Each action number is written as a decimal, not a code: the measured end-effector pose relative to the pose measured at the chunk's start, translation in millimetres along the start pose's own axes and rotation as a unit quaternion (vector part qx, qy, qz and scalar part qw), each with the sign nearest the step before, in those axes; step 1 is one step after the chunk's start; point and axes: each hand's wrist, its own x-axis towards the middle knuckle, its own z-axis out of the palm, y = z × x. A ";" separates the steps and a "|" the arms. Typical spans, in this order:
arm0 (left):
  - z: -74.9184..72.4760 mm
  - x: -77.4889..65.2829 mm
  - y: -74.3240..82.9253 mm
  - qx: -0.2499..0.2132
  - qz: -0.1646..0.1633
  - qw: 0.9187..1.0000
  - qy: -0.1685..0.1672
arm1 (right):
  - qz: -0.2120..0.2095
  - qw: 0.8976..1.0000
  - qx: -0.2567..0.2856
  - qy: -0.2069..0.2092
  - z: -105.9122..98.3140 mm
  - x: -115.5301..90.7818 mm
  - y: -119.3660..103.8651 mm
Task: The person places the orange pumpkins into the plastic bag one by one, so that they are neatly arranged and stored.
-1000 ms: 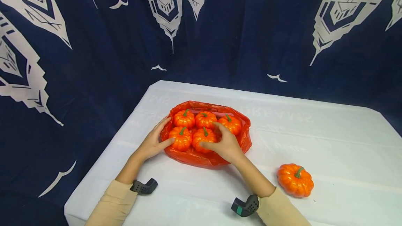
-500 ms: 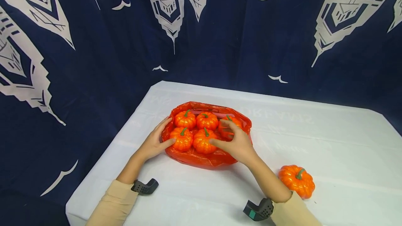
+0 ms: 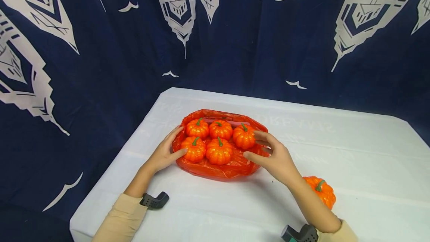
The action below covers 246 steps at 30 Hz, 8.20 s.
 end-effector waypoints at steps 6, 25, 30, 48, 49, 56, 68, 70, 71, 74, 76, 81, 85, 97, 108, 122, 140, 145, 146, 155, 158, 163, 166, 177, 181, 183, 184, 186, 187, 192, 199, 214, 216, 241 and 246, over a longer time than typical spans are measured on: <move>0.3 -0.3 0.1 -0.006 -0.002 1.000 0.001 | -0.039 0.999 -0.015 0.020 -16.2 -11.0 6.7; 1.0 0.1 0.5 -0.022 0.000 1.000 -0.002 | -0.093 0.990 -0.099 0.038 -78.8 -42.1 39.5; 0.7 -0.1 1.0 -0.023 0.000 1.000 -0.001 | -0.109 0.989 -0.089 0.040 -92.3 -51.1 55.2; 0.3 0.1 0.4 -0.017 0.002 1.000 -0.002 | -0.102 0.994 -0.040 0.005 -117.7 -74.5 107.4; 0.2 0.0 0.6 -0.017 0.001 1.000 -0.002 | -0.097 0.994 -0.040 0.004 -118.3 -75.6 109.7; 0.5 -0.8 0.1 -0.015 0.002 1.000 -0.001 | -0.045 0.997 -0.055 -0.009 -119.8 -84.1 124.1; 0.0 -1.2 0.8 -0.019 0.002 1.000 -0.002 | 0.000 0.998 -0.054 -0.026 -117.9 -95.3 140.2; 0.0 -1.3 1.2 -0.021 0.001 1.000 -0.002 | -0.002 0.998 -0.052 -0.027 -116.6 -95.8 142.1; 0.0 -1.2 1.2 -0.020 0.001 1.000 -0.002 | -0.004 0.998 -0.052 -0.029 -116.1 -96.0 142.9; 0.2 -0.6 1.1 -0.018 0.000 1.000 -0.003 | -0.010 0.998 -0.054 -0.031 -115.0 -96.5 144.8; 0.2 0.0 0.9 -0.015 0.000 1.000 -0.003 | -0.015 0.998 -0.052 -0.033 -114.3 -96.9 145.9; 0.1 1.3 0.3 -0.010 0.004 1.000 -0.004 | -0.038 0.998 -0.040 -0.035 -112.8 -97.9 147.7; -0.1 1.4 -0.2 -0.008 0.004 1.000 -0.004 | -0.040 0.998 -0.035 -0.035 -112.7 -98.1 148.2; 0.7 0.2 -2.0 -0.005 0.002 1.000 -0.005 | -0.025 0.999 -0.023 -0.042 -112.3 -97.4 146.3; -0.3 0.5 -0.3 -0.005 -0.001 1.000 -0.005 | -0.016 0.998 0.000 -0.055 -108.7 -86.8 135.7; 0.3 0.3 -0.7 -0.007 -0.007 1.000 -0.005 | -0.077 0.994 -0.001 -0.077 -102.5 -53.5 101.3; 0.2 0.1 -0.6 -0.009 -0.002 1.000 -0.006 | -0.100 0.989 0.037 -0.101 -75.2 -11.9 62.4; 0.0 0.3 -0.1 -0.010 -0.002 1.000 -0.005 | -0.093 0.990 0.040 -0.100 -68.1 -0.6 53.7; -0.1 0.3 0.0 -0.010 -0.003 1.000 -0.004 | -0.091 0.990 0.040 -0.100 -66.5 1.5 52.4; -0.3 0.3 0.6 -0.012 -0.004 1.000 -0.005 | -0.096 0.988 0.052 -0.109 -51.3 15.1 42.1; -0.3 0.2 0.8 -0.011 -0.004 1.000 -0.006 | -0.094 0.988 0.058 -0.108 -47.3 18.3 37.8; -0.2 0.0 0.9 -0.010 -0.004 1.000 -0.007 | -0.088 0.989 0.067 -0.102 -39.8 22.7 30.0; -0.3 -0.1 0.9 -0.011 -0.004 1.000 -0.006 | -0.075 0.989 0.072 -0.103 -33.5 25.6 24.9; 0.5 -0.4 0.3 -0.010 -0.002 1.000 -0.005 | -0.005 0.998 -0.006 -0.062 -7.0 34.9 12.9; 0.6 0.0 -0.1 -0.011 -0.002 1.000 -0.006 | -0.023 0.996 -0.071 -0.050 0.7 34.9 14.8; 0.6 0.3 -0.3 -0.012 -0.001 1.000 -0.006 | -0.034 0.994 -0.097 -0.048 3.3 34.6 15.8; 0.6 0.3 -0.5 -0.012 -0.002 1.000 -0.006 | -0.036 0.993 -0.105 -0.048 4.3 34.4 16.3; 0.6 0.4 -0.8 -0.012 -0.002 1.000 -0.006 | -0.040 0.991 -0.120 -0.050 5.6 34.0 17.6; 0.7 0.6 -0.6 -0.011 -0.002 1.000 -0.006 | -0.041 0.990 -0.125 -0.052 5.8 33.7 18.3; 0.7 0.8 0.8 -0.010 -0.002 1.000 -0.008 | -0.041 0.987 -0.144 -0.065 4.6 32.9 22.1; 0.1 -0.1 0.7 -0.006 -0.006 1.000 -0.007 | -0.017 0.985 -0.146 -0.087 1.7 32.7 25.3; 0.7 -0.2 -1.6 -0.005 -0.002 1.000 -0.008 | -0.001 0.978 -0.179 -0.111 -0.6 32.9 25.2; 1.1 -0.1 -2.1 -0.004 -0.003 1.000 -0.009 | 0.000 0.976 -0.185 -0.113 -0.5 33.2 25.3; 0.9 0.1 -1.9 -0.008 -0.008 1.000 -0.010 | 0.059 0.959 -0.258 -0.105 11.1 37.0 22.4; -0.8 -0.4 0.5 -0.008 -0.009 1.000 -0.008 | 0.063 0.960 -0.254 -0.095 14.3 35.7 24.1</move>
